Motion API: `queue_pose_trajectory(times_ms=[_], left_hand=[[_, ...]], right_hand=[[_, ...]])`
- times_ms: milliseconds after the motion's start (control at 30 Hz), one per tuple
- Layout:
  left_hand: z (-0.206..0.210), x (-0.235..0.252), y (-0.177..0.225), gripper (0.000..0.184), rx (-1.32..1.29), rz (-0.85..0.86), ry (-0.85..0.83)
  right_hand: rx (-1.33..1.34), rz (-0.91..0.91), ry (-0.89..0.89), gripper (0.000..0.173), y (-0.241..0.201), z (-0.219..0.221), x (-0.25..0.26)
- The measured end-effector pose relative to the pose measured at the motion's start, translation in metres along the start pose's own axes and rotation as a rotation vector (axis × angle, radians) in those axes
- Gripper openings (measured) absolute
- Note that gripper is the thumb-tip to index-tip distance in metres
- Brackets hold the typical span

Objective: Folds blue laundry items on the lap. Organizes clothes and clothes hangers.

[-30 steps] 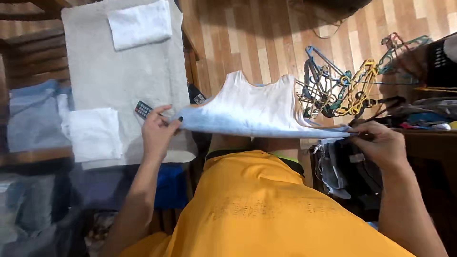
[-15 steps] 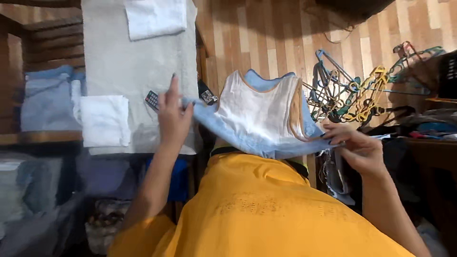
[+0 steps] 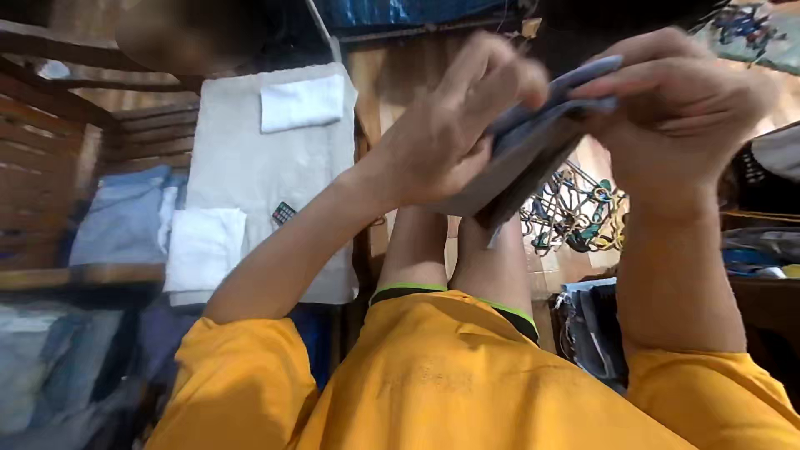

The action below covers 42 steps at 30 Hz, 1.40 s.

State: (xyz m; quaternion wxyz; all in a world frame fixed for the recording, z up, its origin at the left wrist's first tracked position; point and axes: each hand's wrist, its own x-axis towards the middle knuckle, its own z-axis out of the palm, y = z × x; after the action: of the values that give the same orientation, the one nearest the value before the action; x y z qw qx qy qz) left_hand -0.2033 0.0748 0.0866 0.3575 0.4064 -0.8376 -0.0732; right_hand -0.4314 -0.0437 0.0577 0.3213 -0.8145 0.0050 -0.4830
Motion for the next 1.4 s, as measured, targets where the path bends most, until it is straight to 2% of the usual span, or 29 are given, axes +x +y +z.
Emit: queue_pose_trajectory(times_ms=[133, 167, 233, 333, 433, 500, 600, 700, 767, 800, 867, 900, 967, 1067, 1167, 1267, 1367, 1400], left_hand=[[-0.015, -0.034, -0.031, 0.013, 0.217, -0.149, -0.406], [-0.021, -0.039, -0.036, 0.02, 0.223, -0.173, -0.453], [-0.041, -0.037, -0.042, 0.035, 0.177, -0.165, -0.416], [-0.066, -0.017, -0.042, 0.05, 0.138, -0.104, -0.191], [-0.072, 0.011, -0.054, 0.036, 0.097, -0.135, -0.097], [-0.069, 0.024, -0.072, 0.028, 0.134, -0.172, -0.156], [-0.067, 0.042, -0.087, 0.025, 0.213, -0.263, -0.265], [-0.069, 0.057, -0.09, 0.026, 0.288, -0.34, -0.222], [-0.062, 0.059, -0.093, 0.027, 0.364, -0.292, -0.164], [-0.056, 0.055, -0.094, 0.025, 0.398, -0.226, -0.178], [-0.041, 0.038, -0.096, 0.017, 0.467, -0.115, -0.199], [-0.032, 0.026, -0.097, 0.016, 0.492, -0.061, -0.18], [-0.009, -0.007, -0.1, 0.014, 0.526, 0.068, -0.156], [0.03, -0.066, -0.093, 0.017, 0.486, 0.219, -0.204], [0.077, -0.138, -0.073, 0.02, 0.394, 0.292, -0.27], [0.118, -0.224, -0.054, 0.022, 0.254, 0.301, -0.382], [0.136, -0.285, -0.047, 0.02, 0.12, 0.299, -0.342], [0.136, -0.292, -0.046, 0.022, 0.091, 0.279, -0.319]], right_hand=[[0.027, 0.042, 0.129, 0.017, -0.004, -0.038, -0.004], [0.038, 0.076, 0.176, 0.015, -0.003, -0.046, -0.008], [0.106, 0.157, 0.247, 0.013, -0.001, -0.06, -0.016], [0.262, 0.287, 0.344, 0.016, 0.01, -0.074, -0.03], [0.291, 0.379, 0.329, 0.024, 0.03, -0.068, -0.032], [0.253, 0.47, 0.321, 0.024, 0.055, -0.066, -0.035], [0.104, 0.566, 0.314, 0.018, 0.095, -0.069, -0.036], [-0.032, 0.504, 0.314, 0.017, 0.108, -0.073, -0.026], [-0.217, 0.452, 0.289, 0.023, 0.104, -0.073, -0.017], [-0.324, 0.447, 0.248, 0.032, 0.101, -0.074, -0.017], [-0.516, 0.467, 0.101, 0.047, 0.092, -0.074, -0.024], [-0.597, 0.479, 0.016, 0.046, 0.083, -0.072, -0.031], [-0.668, 0.439, -0.136, 0.034, 0.07, -0.063, -0.057], [-0.632, 0.324, -0.302, 0.023, 0.057, -0.041, -0.128], [-0.579, 0.218, -0.369, 0.017, 0.046, -0.009, -0.228], [-0.491, 0.2, -0.422, 0.017, 0.019, 0.023, -0.312], [-0.483, 0.114, -0.398, 0.017, -0.002, 0.046, -0.344], [-0.498, 0.093, -0.388, 0.022, -0.004, 0.049, -0.347]])
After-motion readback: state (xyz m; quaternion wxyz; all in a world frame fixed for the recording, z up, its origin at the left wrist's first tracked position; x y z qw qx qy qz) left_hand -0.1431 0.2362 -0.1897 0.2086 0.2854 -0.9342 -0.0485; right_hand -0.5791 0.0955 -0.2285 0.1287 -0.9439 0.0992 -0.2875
